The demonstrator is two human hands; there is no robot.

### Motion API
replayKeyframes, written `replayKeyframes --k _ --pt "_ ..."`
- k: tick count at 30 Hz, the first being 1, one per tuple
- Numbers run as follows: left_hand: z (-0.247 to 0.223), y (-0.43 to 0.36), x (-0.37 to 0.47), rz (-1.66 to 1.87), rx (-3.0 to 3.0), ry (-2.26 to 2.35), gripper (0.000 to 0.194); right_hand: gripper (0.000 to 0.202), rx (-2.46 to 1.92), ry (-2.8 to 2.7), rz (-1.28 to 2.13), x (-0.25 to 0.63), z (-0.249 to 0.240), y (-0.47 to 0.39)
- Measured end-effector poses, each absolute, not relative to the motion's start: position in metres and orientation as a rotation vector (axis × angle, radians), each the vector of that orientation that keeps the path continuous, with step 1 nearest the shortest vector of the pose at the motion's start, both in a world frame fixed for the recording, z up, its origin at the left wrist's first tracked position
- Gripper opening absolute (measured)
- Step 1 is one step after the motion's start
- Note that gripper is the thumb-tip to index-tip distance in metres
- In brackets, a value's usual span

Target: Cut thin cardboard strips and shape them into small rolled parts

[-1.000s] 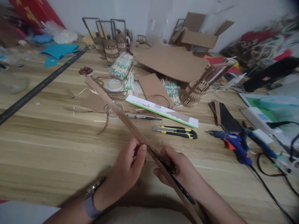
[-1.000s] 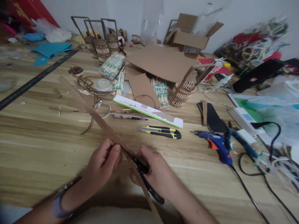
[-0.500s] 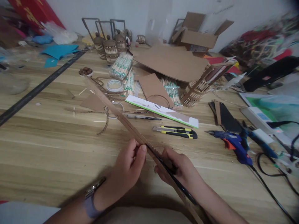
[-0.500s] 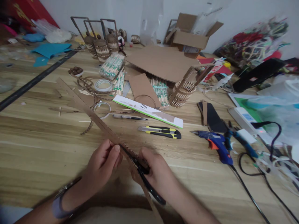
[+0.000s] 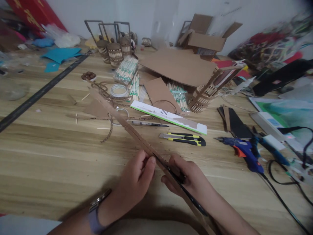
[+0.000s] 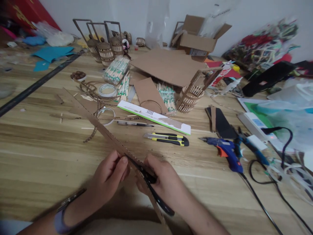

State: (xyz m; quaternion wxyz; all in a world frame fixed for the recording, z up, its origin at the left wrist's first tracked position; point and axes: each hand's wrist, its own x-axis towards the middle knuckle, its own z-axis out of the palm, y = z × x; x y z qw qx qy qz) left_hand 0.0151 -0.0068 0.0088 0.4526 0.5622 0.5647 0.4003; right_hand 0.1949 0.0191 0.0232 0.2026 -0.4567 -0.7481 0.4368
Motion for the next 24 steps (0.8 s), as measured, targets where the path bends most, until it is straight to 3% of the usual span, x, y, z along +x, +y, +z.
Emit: replayKeyframes --k 15,24 --pt "0.0076 -0.0037 0.0098 1.180 1.218 1.391 0.021 0.030 -1.311 -2.075 1.214 0.1931 0.0216 0.0179" --pt "0.0031 -0.0083 0.0117 1.058 1.273 1.366 0.022 0.032 -1.320 -2.150 1.207 0.1976 0.0276 0.0216"
